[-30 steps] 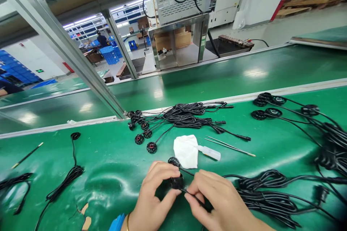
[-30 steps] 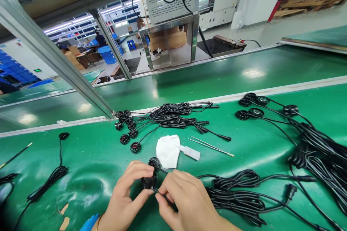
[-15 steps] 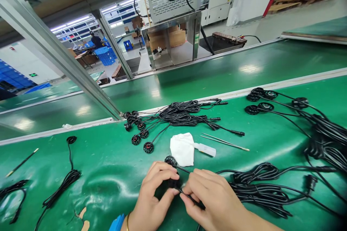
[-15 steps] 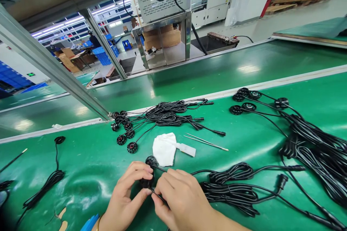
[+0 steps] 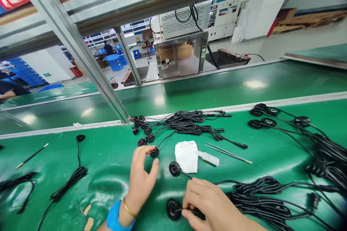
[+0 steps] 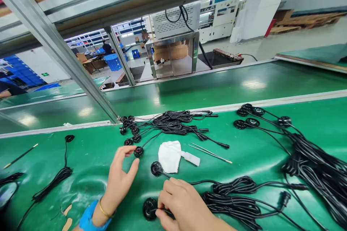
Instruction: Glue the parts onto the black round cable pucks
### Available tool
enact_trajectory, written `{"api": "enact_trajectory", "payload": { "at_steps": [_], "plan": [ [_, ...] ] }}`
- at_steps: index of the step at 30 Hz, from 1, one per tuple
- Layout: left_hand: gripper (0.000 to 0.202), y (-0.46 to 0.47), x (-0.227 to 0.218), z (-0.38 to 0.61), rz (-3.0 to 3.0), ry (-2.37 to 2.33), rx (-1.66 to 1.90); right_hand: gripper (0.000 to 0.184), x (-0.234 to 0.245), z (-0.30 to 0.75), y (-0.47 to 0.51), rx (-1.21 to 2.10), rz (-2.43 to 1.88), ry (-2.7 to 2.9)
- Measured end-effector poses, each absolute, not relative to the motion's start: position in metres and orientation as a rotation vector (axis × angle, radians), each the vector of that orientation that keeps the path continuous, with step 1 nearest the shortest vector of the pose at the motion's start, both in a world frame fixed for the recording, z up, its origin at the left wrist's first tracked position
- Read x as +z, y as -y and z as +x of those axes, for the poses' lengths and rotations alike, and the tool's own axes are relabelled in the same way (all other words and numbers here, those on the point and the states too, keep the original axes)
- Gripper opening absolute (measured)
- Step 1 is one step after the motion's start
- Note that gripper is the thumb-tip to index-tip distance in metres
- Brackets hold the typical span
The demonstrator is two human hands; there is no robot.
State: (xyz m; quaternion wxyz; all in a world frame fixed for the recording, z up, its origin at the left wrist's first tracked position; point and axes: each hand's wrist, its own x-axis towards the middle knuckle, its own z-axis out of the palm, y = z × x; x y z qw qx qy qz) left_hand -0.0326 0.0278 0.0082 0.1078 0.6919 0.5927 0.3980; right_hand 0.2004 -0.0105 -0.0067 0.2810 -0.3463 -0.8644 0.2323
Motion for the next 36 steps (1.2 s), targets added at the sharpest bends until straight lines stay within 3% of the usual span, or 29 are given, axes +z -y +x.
{"api": "enact_trajectory", "payload": {
  "at_steps": [4, 9, 14, 22, 27, 30, 34, 36],
  "plan": [
    [0.029, -0.062, 0.0, -0.067, 1.957, -1.932, 1.318, 0.005, 0.007, 0.219, -0.016, 0.399, -0.977, 2.39],
    [0.029, -0.089, -0.015, -0.094, 1.869, -2.036, 1.328, 0.022, 0.02, 0.234, -0.097, -0.117, -1.194, 2.378],
    [0.022, -0.102, -0.032, -0.104, 1.819, -2.057, 1.321, 0.014, 0.012, 0.217, -0.158, -0.284, -1.226, 2.449],
    [0.041, -0.129, -0.033, -0.127, 1.83, -2.052, 1.312, 0.01, 0.015, 0.214, -0.164, -0.388, -1.131, 2.404],
    [0.027, -0.136, -0.027, -0.126, 1.781, -1.952, 1.371, 0.02, 0.034, 0.204, -0.149, -0.413, -0.978, 2.318],
    [0.034, -0.123, -0.013, -0.119, 1.691, -1.855, 1.51, 0.022, 0.055, 0.208, -0.126, -0.409, -0.925, 2.283],
    [0.041, -0.092, 0.007, -0.092, 1.647, -1.596, 1.52, 0.02, 0.087, 0.248, -0.076, -0.345, -1.005, 2.233],
    [0.042, -0.075, 0.014, -0.071, 1.625, -1.465, 1.461, 0.016, 0.097, 0.278, -0.048, -0.16, -1.074, 2.271]
  ]
}}
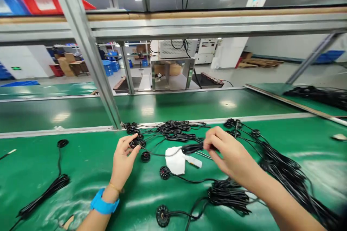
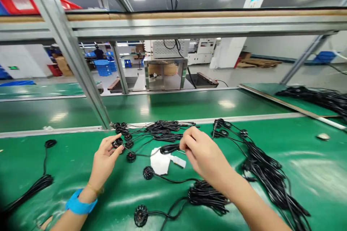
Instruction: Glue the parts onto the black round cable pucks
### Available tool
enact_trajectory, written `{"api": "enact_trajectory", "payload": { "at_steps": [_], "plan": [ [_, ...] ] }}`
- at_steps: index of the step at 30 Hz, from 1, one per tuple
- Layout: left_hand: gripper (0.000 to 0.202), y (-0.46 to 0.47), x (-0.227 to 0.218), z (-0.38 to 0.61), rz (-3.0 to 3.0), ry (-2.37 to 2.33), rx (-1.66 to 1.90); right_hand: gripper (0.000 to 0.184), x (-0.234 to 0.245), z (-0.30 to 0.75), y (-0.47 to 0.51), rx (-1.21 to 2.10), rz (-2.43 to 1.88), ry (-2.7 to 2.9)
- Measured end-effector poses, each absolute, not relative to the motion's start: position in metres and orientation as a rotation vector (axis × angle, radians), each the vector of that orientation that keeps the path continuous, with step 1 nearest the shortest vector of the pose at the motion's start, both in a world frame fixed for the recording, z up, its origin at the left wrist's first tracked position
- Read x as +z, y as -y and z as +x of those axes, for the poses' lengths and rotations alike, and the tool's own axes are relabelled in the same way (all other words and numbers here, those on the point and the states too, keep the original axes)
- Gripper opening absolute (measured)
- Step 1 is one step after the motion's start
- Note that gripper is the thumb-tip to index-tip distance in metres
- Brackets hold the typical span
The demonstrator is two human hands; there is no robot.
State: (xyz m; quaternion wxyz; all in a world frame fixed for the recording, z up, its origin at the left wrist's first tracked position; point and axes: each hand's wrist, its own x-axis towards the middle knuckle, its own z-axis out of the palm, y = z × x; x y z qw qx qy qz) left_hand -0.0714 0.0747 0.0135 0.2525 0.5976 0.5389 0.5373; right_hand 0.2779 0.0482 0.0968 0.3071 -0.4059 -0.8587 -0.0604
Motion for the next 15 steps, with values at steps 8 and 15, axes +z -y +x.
{"api": "enact_trajectory", "payload": {
  "at_steps": [8, 15],
  "plan": [
    [0.036, -0.031, 0.02, -0.017, 1.232, -0.954, 1.08, 0.012, 0.048, 0.359, 0.009, 0.805, -1.493, 2.352],
    [0.03, -0.028, 0.022, -0.011, 0.962, -0.74, 1.012, 0.02, 0.073, 0.307, -0.007, 0.86, -1.11, 2.392]
  ]
}}
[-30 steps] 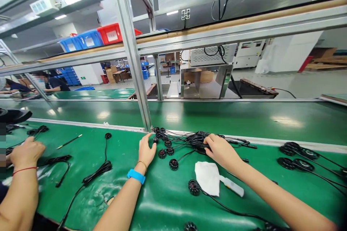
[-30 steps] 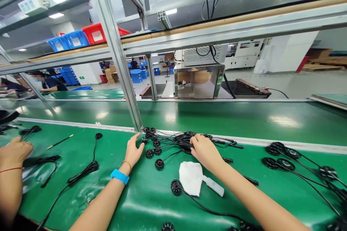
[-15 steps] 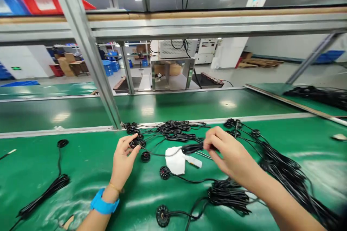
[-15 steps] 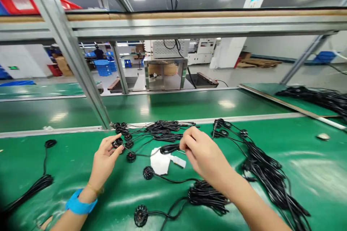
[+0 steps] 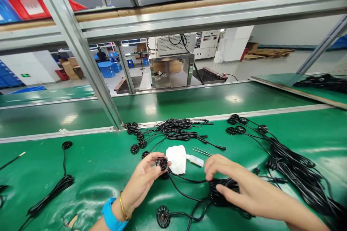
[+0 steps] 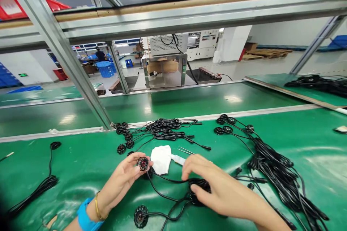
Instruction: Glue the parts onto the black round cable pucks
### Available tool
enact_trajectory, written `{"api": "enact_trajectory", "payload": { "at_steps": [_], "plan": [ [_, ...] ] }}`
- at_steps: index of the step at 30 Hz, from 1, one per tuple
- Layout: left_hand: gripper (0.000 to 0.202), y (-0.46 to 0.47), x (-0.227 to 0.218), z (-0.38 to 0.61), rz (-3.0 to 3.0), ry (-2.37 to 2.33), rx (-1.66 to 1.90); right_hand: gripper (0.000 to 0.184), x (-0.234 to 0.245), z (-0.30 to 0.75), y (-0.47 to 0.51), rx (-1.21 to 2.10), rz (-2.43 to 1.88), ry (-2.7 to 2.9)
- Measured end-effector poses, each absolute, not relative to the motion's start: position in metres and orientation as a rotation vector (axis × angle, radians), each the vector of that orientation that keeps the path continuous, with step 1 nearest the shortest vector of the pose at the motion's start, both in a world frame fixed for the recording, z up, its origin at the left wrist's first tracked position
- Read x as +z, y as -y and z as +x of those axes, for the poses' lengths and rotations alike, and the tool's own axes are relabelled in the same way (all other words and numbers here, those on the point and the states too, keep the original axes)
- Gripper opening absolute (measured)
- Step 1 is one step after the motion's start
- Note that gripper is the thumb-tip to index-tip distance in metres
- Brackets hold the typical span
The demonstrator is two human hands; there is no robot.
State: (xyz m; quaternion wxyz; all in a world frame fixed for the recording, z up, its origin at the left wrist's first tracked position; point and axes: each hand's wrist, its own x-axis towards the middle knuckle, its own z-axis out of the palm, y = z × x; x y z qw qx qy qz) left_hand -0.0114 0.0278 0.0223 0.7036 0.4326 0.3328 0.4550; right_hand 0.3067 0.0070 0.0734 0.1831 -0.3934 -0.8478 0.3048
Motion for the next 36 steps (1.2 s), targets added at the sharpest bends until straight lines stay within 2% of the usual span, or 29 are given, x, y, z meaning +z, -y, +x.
{"api": "enact_trajectory", "payload": {
  "at_steps": [2, 4, 6, 8, 10, 12, 17, 22, 28, 33, 36],
  "plan": [
    [0.028, -0.026, 0.024, -0.011, 0.961, -0.713, 0.999, 0.034, 0.083, 0.276, -0.015, 0.965, -1.029, 2.392],
    [0.029, -0.025, 0.026, -0.011, 0.968, -0.715, 0.994, 0.039, 0.078, 0.246, -0.021, 1.047, -1.06, 2.31],
    [0.03, -0.024, 0.026, -0.012, 0.968, -0.735, 1.003, 0.037, 0.056, 0.219, -0.024, 1.135, -1.06, 2.223],
    [0.03, -0.023, 0.026, -0.012, 0.945, -0.756, 1.018, 0.026, 0.028, 0.202, -0.022, 1.215, -1.053, 2.089],
    [0.031, -0.022, 0.025, -0.012, 0.892, -0.768, 1.009, 0.018, 0.003, 0.195, -0.018, 1.174, -1.034, 1.993],
    [0.033, -0.021, 0.024, -0.011, 0.824, -0.777, 0.981, 0.019, -0.011, 0.195, -0.011, 1.073, -0.975, 1.971],
    [0.036, -0.017, 0.022, -0.008, 0.716, -0.802, 0.915, 0.049, -0.008, 0.2, -0.002, 0.7, -0.83, 2.119],
    [0.04, -0.016, 0.021, -0.004, 0.698, -0.816, 0.89, 0.057, -0.005, 0.198, -0.001, 0.463, -0.841, 2.197],
    [0.04, -0.014, 0.022, -0.002, 0.7, -0.83, 0.921, 0.054, -0.008, 0.197, -0.002, 0.384, -0.822, 2.184],
    [0.042, -0.012, 0.023, -0.003, 1.035, -0.996, 0.944, 0.045, -0.008, 0.196, -0.001, 0.487, -0.899, 2.16],
    [0.041, -0.012, 0.022, -0.005, 1.098, -0.994, 0.935, 0.049, -0.007, 0.197, 0.0, 0.554, -0.923, 2.178]
  ]
}}
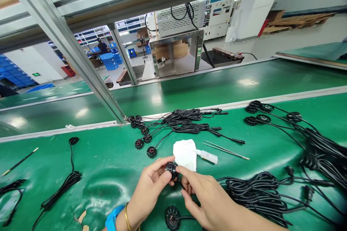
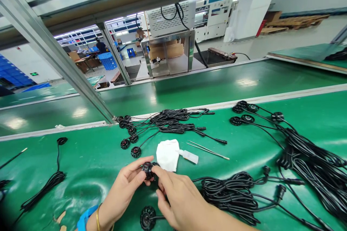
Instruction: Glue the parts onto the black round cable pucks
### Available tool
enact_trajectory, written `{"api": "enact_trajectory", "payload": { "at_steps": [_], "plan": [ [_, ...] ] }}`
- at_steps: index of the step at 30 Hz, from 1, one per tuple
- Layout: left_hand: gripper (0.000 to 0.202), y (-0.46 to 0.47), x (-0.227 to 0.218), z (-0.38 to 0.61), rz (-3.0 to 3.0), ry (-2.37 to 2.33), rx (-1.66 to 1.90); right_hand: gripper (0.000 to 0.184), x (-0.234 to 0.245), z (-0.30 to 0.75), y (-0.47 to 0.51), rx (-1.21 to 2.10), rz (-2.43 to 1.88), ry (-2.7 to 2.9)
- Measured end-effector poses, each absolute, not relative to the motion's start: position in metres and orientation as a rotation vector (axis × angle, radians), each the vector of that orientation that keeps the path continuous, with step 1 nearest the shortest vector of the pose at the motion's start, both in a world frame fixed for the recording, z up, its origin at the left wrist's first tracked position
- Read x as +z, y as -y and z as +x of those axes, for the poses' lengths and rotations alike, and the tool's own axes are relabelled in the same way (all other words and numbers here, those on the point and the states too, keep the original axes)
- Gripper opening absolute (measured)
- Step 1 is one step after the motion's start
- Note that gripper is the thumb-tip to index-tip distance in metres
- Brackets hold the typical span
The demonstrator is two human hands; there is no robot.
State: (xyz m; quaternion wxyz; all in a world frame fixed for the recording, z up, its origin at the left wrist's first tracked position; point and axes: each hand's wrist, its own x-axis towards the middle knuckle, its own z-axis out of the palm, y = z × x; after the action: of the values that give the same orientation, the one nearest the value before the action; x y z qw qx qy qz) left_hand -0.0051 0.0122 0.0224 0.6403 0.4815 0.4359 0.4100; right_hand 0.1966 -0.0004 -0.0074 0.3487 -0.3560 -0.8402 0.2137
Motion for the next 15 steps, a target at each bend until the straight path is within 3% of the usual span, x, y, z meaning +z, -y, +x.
{"api": "enact_trajectory", "payload": {
  "at_steps": [6, 10, 15],
  "plan": [
    [0.038, -0.012, 0.024, -0.005, 0.905, -0.845, 0.975, 0.044, 0.002, 0.198, -0.002, 0.813, -0.918, 1.955],
    [0.037, -0.013, 0.023, -0.005, 0.848, -0.838, 0.976, 0.02, 0.003, 0.201, -0.006, 0.675, -0.98, 1.898],
    [0.037, -0.012, 0.021, -0.005, 0.76, -0.806, 0.944, 0.015, 0.006, 0.205, -0.007, 0.364, -0.963, 1.947]
  ]
}}
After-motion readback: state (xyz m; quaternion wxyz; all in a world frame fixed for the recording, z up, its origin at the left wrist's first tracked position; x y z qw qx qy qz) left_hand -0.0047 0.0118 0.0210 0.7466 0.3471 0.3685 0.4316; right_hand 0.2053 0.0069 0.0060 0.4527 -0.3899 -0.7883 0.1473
